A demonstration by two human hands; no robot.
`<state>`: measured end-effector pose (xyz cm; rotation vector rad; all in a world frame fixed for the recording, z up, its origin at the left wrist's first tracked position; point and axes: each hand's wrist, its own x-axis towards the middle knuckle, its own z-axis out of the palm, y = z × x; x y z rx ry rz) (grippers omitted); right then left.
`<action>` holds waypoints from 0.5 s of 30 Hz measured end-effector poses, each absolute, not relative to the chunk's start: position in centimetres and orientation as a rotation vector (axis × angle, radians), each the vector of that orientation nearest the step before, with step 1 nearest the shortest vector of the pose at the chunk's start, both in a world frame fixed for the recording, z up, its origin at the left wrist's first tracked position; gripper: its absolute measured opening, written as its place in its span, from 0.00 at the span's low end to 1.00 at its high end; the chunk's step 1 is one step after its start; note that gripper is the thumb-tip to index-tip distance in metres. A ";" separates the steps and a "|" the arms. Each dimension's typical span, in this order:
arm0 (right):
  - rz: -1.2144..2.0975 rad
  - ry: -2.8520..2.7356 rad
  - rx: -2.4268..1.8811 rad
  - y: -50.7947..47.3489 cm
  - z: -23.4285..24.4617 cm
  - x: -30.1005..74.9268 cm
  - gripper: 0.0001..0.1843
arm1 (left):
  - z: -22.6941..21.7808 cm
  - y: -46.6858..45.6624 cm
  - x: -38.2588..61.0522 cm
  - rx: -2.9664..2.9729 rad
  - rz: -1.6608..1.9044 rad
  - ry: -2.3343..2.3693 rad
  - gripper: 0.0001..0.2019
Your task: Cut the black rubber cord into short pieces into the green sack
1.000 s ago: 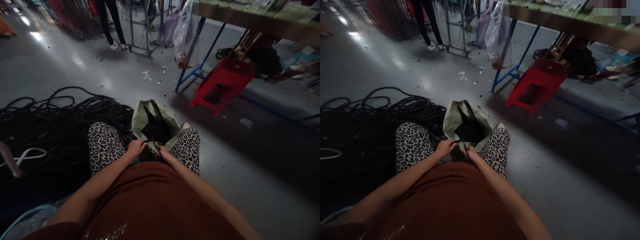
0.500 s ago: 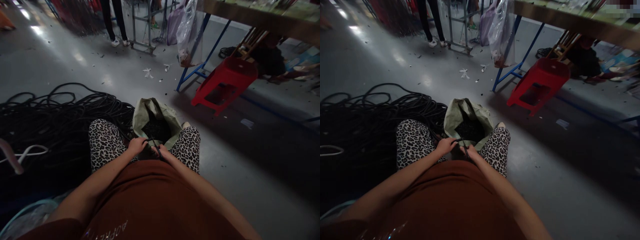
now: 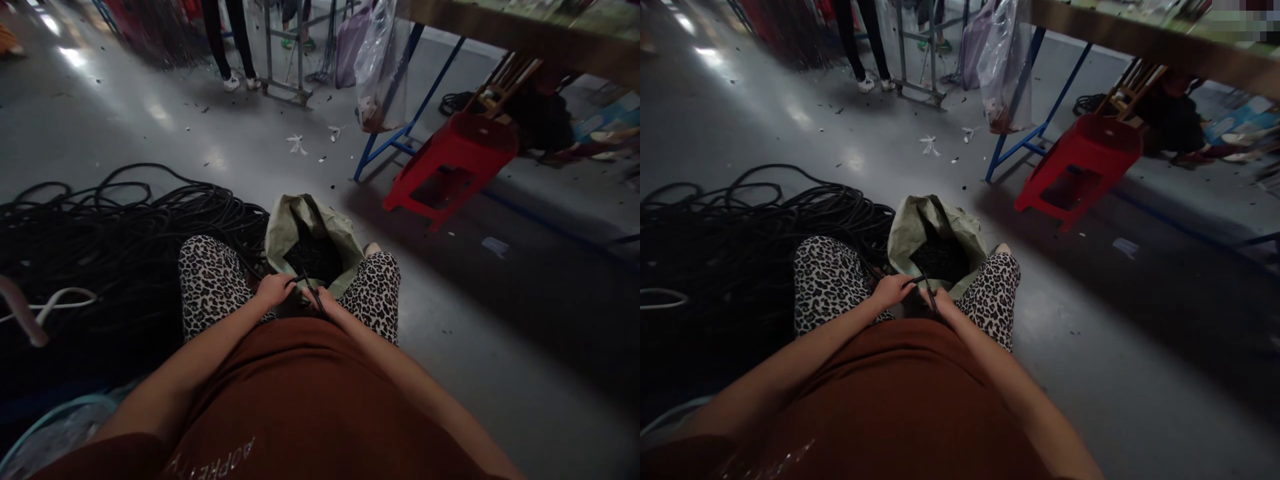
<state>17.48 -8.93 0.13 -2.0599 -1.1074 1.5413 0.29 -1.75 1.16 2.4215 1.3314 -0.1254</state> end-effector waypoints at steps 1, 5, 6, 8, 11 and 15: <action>1.503 -1.172 -2.066 -8.9 0.3 17.5 0.19 | 1.2 -1.7 0.3 2.423 -0.123 1.333 0.17; 1.384 -1.270 -2.136 -8.8 0.3 17.6 0.18 | 1.2 -1.5 0.3 2.443 -0.134 1.325 0.16; 1.361 -1.261 -2.157 -8.8 0.2 17.6 0.17 | 1.2 -1.4 0.3 2.453 -0.131 1.314 0.16; 1.366 -1.225 -2.169 -8.6 0.1 17.6 0.15 | 1.1 -1.2 0.2 2.476 -0.116 1.296 0.15; 1.442 -1.177 -2.141 -8.5 0.2 17.6 0.10 | 1.0 -1.0 -0.1 2.503 -0.095 1.297 0.14; 1.527 -1.011 -2.133 -8.4 0.3 17.7 0.05 | 1.0 -0.8 -0.4 2.510 -0.108 1.289 0.14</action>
